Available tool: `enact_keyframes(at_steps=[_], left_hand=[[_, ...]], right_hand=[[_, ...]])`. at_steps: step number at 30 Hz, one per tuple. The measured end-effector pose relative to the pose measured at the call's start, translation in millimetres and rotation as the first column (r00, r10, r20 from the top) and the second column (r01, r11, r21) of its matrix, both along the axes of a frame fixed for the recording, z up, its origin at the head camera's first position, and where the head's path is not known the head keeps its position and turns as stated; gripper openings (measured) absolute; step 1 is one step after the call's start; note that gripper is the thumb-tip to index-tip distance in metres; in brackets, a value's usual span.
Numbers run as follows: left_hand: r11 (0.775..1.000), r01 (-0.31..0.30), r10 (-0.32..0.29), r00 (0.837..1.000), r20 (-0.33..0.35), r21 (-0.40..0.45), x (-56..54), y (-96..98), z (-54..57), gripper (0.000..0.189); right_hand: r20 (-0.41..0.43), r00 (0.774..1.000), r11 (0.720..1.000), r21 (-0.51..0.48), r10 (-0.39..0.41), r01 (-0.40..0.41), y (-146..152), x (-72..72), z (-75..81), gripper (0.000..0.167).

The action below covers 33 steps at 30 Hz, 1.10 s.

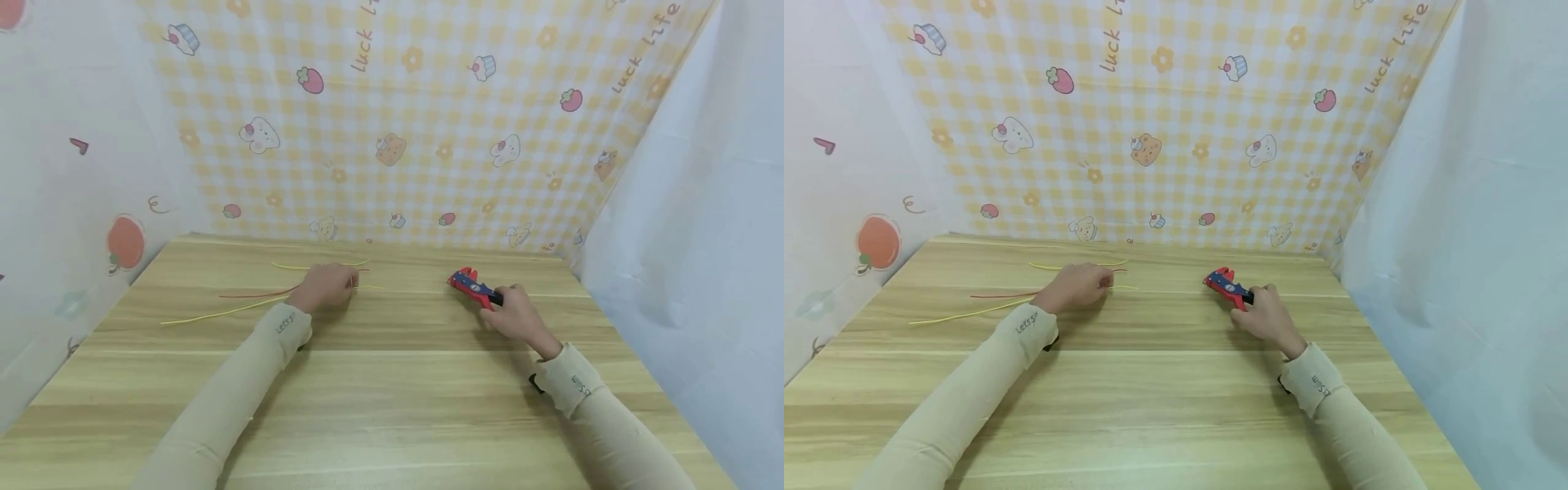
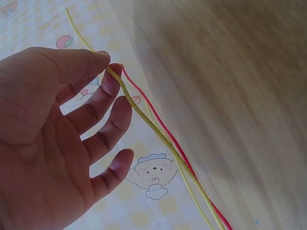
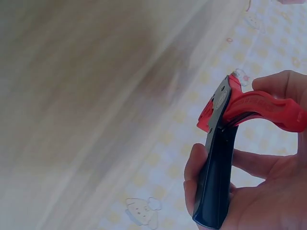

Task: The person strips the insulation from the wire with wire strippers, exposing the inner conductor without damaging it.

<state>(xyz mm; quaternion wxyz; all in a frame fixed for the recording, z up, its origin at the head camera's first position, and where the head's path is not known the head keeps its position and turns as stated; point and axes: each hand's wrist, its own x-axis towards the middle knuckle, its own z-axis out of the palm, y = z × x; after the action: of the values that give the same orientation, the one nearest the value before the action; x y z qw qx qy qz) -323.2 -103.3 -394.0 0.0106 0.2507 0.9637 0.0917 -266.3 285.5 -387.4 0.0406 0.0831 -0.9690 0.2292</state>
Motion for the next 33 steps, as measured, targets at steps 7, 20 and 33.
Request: enact_keyframes(at_steps=[7,20,33], left_hand=[[1.000,0.013,-0.012,0.999,-0.052,0.010,2.4,6.5,3.7,0.021],[0.995,-0.026,0.029,0.999,-0.032,0.095,12.0,13.8,13.2,0.022],[0.993,-0.029,0.034,0.999,-0.037,0.115,12.6,16.3,11.8,0.019]], right_hand=[[-0.022,0.999,1.000,-0.001,0.028,-0.028,-15,6.1,7.7,0.061],[-0.059,0.993,0.990,-0.096,0.097,-0.103,-35,15.6,13.2,0.058],[0.257,0.935,0.778,-0.628,0.243,-0.029,-40,17.6,16.4,0.055]])
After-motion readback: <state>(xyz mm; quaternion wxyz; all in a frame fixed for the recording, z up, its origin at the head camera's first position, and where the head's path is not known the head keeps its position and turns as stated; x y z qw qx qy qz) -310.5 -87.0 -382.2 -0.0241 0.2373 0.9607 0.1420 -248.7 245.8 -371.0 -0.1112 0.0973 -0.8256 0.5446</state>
